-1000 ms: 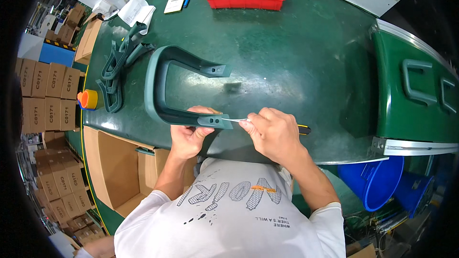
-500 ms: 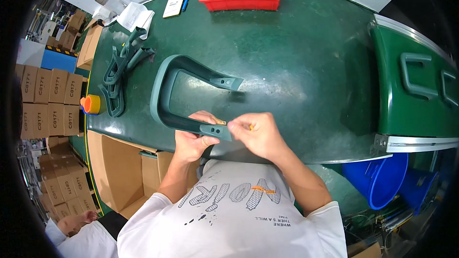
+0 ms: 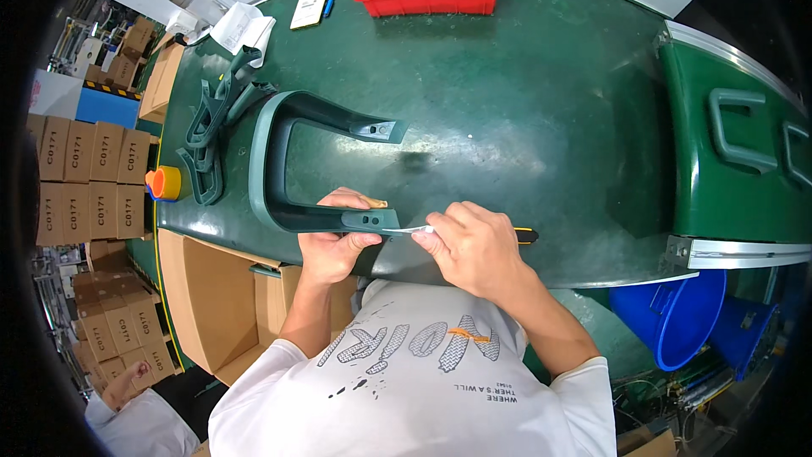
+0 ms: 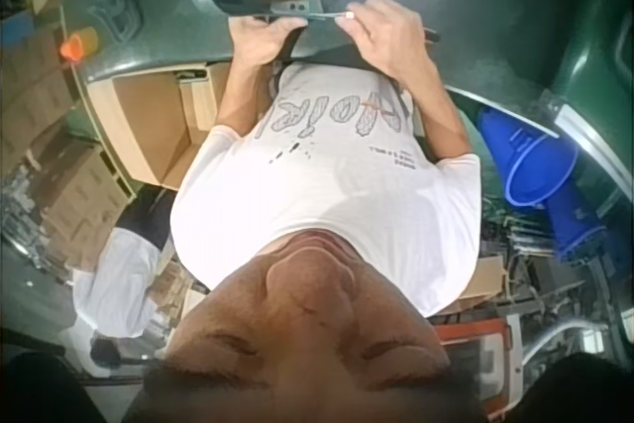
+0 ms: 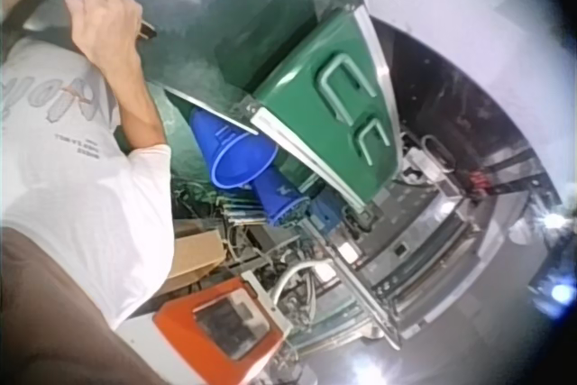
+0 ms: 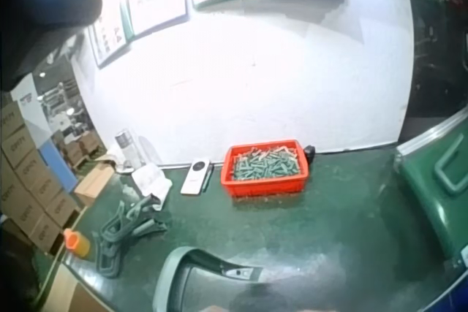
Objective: Taping a box, opening it, then using a small blade to trim or clean holes in green plastic U-shaped components before placing them in the box.
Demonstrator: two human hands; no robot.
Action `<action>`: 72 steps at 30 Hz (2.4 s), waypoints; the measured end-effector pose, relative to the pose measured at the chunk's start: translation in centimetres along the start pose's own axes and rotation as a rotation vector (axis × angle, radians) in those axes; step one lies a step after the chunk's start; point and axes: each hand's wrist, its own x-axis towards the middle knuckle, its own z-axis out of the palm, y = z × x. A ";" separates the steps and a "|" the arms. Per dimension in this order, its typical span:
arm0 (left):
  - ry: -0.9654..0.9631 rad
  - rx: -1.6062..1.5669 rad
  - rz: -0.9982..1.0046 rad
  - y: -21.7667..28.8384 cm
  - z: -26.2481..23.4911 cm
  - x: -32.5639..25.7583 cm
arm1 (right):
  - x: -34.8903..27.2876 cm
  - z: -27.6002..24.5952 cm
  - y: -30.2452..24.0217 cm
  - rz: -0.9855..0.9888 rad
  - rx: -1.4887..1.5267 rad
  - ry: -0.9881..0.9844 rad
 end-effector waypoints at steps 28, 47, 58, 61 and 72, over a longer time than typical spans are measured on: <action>-0.012 -0.078 -0.080 0.0 0.2 -0.5 | 0.6 0.8 -0.1 0.047 -0.021 0.063; 0.002 -0.579 -0.143 -0.1 1.5 -1.3 | 1.4 1.8 1.7 0.256 0.321 0.451; -0.007 -0.663 -0.178 0.0 1.8 -1.6 | 1.6 2.1 2.2 0.200 0.231 0.498; -0.018 -0.676 -0.190 0.0 1.9 -2.0 | 2.0 2.0 2.3 0.200 0.171 0.560; 0.016 -0.771 -0.194 -0.4 1.1 -2.6 | 2.4 -1.6 3.2 0.678 1.048 0.165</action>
